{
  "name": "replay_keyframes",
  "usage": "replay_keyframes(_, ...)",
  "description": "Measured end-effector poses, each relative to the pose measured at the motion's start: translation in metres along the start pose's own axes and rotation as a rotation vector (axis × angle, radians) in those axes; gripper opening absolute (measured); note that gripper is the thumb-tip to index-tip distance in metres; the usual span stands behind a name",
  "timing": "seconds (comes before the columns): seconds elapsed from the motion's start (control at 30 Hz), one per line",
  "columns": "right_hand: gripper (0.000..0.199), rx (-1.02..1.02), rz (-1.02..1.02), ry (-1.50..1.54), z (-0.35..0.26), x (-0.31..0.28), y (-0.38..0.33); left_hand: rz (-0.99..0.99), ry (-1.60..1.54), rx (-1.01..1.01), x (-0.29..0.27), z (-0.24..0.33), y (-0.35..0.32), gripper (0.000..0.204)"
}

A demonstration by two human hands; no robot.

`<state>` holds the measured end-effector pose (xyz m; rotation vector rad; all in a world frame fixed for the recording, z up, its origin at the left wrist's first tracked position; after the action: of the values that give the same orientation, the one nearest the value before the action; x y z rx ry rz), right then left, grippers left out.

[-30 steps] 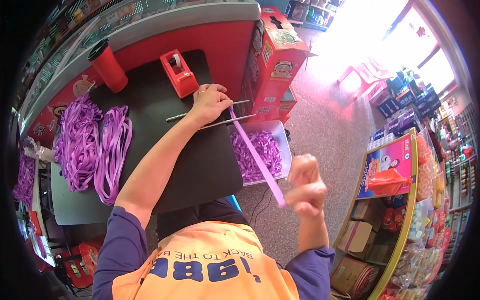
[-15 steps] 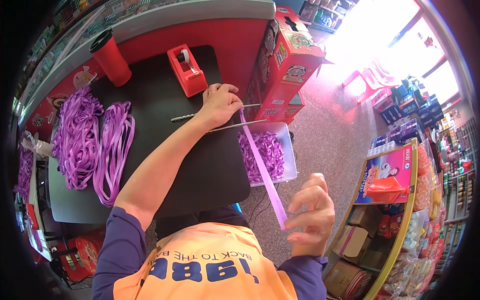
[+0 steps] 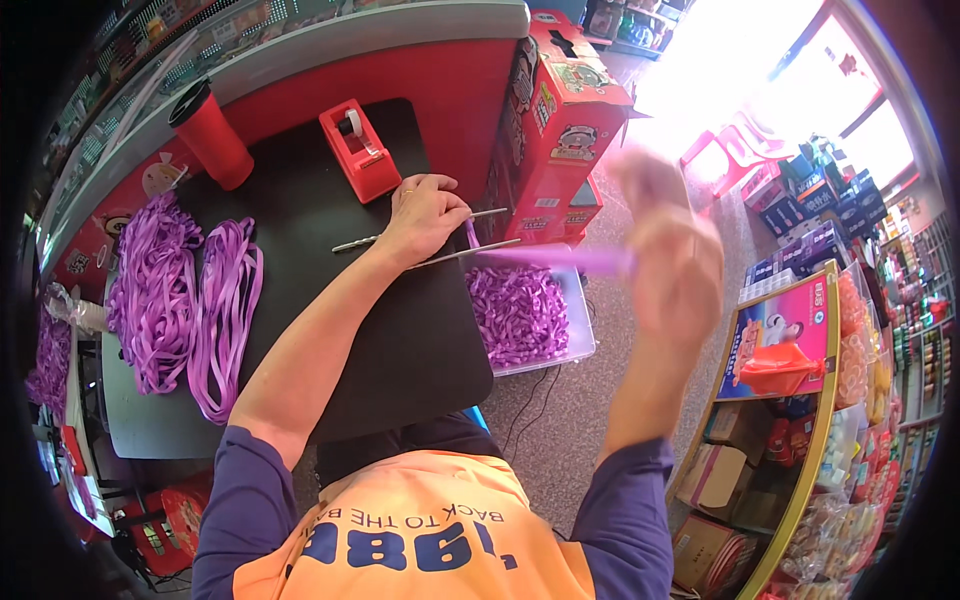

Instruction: The person wraps purple ribbon strips around a pair of parallel metal rods to create loops or bows for packaging.

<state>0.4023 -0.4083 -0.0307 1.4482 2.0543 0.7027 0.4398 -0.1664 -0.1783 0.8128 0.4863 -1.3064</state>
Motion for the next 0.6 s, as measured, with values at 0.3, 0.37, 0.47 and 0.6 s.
replay_keyframes(0.3,0.06,0.266,-0.221,0.392,0.125,0.085,0.154,0.097,-0.076,-0.013,-0.01,-0.002,-0.007,0.017)
replay_keyframes(0.37,0.056,0.304,-0.291,0.305,0.177,0.096,0.163,0.08,-0.088,-0.011,-0.005,0.002,-0.004,0.017)
replay_keyframes(0.47,0.064,0.492,-0.361,0.279,0.227,0.121,0.163,0.053,-0.067,-0.031,-0.006,0.001,-0.002,0.017)
replay_keyframes(0.6,0.068,0.709,-0.421,0.296,0.283,0.141,0.137,-0.005,0.05,-0.03,-0.01,-0.002,-0.004,0.021)
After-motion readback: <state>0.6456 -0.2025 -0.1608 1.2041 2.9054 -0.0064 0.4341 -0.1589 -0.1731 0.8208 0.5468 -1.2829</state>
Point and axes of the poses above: each hand's wrist, its own y-axis towards the middle knuckle, its own x-axis out of the palm, z = x × y, the point moved 3 cm from there along y, towards the middle knuckle, and after that the axes turned 2 degrees about -y, right-handed, at the moved point
